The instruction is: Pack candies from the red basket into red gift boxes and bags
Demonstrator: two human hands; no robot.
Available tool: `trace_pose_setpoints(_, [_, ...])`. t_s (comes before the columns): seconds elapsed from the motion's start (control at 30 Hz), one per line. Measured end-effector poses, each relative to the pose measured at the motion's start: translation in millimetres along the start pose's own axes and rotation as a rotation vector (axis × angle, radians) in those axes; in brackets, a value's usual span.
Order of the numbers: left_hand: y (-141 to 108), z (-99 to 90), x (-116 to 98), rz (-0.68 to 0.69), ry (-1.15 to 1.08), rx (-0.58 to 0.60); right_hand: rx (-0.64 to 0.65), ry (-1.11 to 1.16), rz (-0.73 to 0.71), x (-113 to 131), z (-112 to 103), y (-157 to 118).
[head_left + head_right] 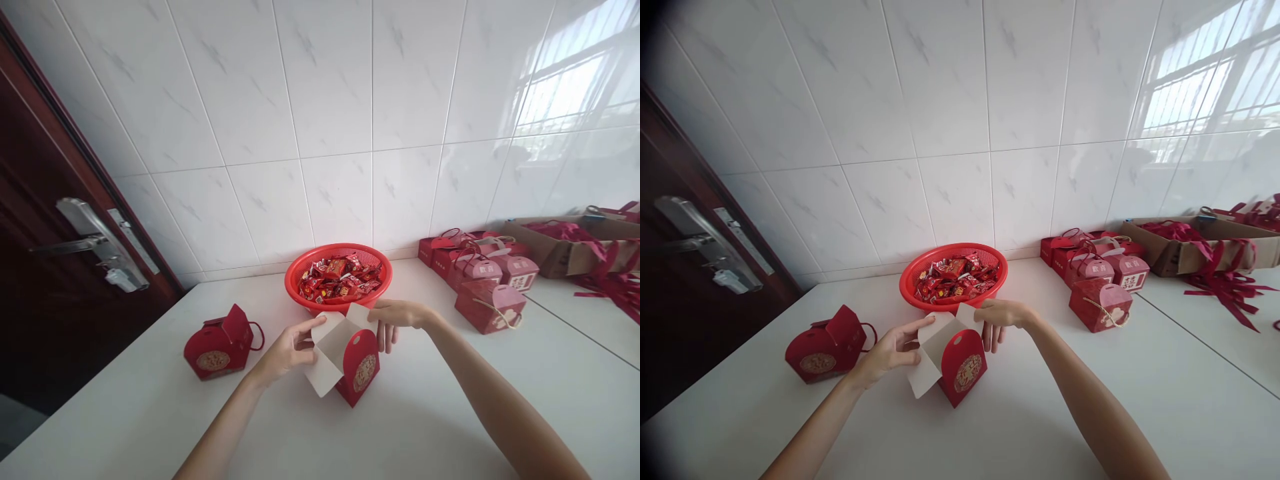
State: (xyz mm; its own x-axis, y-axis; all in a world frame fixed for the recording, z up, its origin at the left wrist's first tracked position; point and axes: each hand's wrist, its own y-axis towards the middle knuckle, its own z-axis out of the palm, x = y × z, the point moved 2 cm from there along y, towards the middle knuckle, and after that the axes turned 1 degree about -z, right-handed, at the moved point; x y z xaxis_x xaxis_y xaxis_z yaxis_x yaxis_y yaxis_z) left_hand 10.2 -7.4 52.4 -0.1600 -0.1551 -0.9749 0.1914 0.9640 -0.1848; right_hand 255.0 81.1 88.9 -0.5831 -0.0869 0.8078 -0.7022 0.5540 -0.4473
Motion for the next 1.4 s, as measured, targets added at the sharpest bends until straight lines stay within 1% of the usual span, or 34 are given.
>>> trace_pose_setpoints(0.1, [-1.2, 2.6, -1.4, 0.016, -0.005, -0.012, 0.033, -0.001, 0.037, -5.6, -4.9, 2.0])
trace_pose_setpoints(0.23, [-1.2, 4.5, -2.3, 0.028, -0.01, -0.014, 0.083, -0.007, 0.13, -14.2, -9.1, 5.3])
trace_pose_setpoints(0.37, [0.1, 3.8, -2.2, 0.019, -0.005, -0.008, 0.145, -0.031, 0.2, -20.6, -7.5, 11.2])
trace_pose_setpoints(0.5, [1.4, 4.1, -2.8, 0.024, 0.014, -0.018, 0.15, -0.067, 0.221, -23.6, -5.8, 15.9])
trace_pose_setpoints(0.53, [1.3, 4.1, -3.2, 0.033, 0.02, -0.021, 0.131, -0.068, 0.208, -23.8, -6.4, 16.0])
trace_pose_setpoints(0.6, [0.6, 3.4, -4.4, 0.052, 0.04, -0.019, 0.053, -0.061, 0.143, -22.8, -9.9, 14.3])
trace_pose_setpoints(0.67, [-0.4, 0.6, -6.9, 0.078, 0.088, -0.014, -0.064, -0.064, 0.052, -20.3, -15.6, 9.9])
trace_pose_setpoints(0.73, [0.0, -4.7, -12.5, 0.114, 0.19, -0.051, -0.193, -0.085, -0.037, -16.0, -21.6, 3.2])
trace_pose_setpoints(0.77, [1.6, -7.9, -17.0, 0.142, 0.261, -0.102, -0.258, -0.095, -0.08, -13.1, -24.3, -0.7])
trace_pose_setpoints(0.87, [14.2, -15.3, -37.9, 0.278, 0.467, -0.338, -0.445, -0.1, -0.209, -1.9, -29.4, -12.3])
trace_pose_setpoints(0.9, [21.4, -15.5, -46.2, 0.337, 0.512, -0.398, -0.493, -0.094, -0.257, 2.2, -29.9, -15.5])
trace_pose_setpoints(0.93, [30.3, -14.5, -54.2, 0.392, 0.541, -0.422, -0.531, -0.086, -0.306, 6.2, -29.8, -18.1])
trace_pose_setpoints(0.97, [40.4, -12.5, -61.4, 0.435, 0.557, -0.408, -0.556, -0.077, -0.353, 9.8, -29.2, -19.9])
trace_pose_setpoints(1.0, [51.5, -10.0, -67.1, 0.456, 0.569, -0.358, -0.568, -0.064, -0.397, 12.9, -28.1, -20.9])
trace_pose_setpoints(1.03, [62.9, -7.4, -71.0, 0.444, 0.576, -0.287, -0.57, -0.046, -0.435, 15.4, -26.9, -21.1])
trace_pose_setpoints(1.1, [84.2, -3.6, -73.1, 0.337, 0.584, -0.127, -0.559, 0.0, -0.486, 18.3, -24.7, -20.0])
trace_pose_setpoints(1.13, [92.8, -3.0, -72.1, 0.284, 0.583, -0.07, -0.558, 0.022, -0.502, 18.7, -24.2, -19.0])
trace_pose_setpoints(1.17, [100.0, -3.3, -70.5, 0.248, 0.581, -0.038, -0.563, 0.042, -0.514, 18.6, -24.2, -17.9])
trace_pose_setpoints(1.23, [109.7, -6.1, -66.4, 0.244, 0.561, -0.05, -0.588, 0.071, -0.531, 16.8, -25.7, -15.4])
trace_pose_setpoints(1.33, [116.2, -13.0, -59.8, 0.292, 0.495, -0.147, -0.634, 0.111, -0.557, 12.8, -30.0, -7.8])
trace_pose_setpoints(1.4, [117.5, -17.0, -55.7, 0.308, 0.44, -0.203, -0.701, 0.121, -0.575, 11.1, -33.6, 2.2])
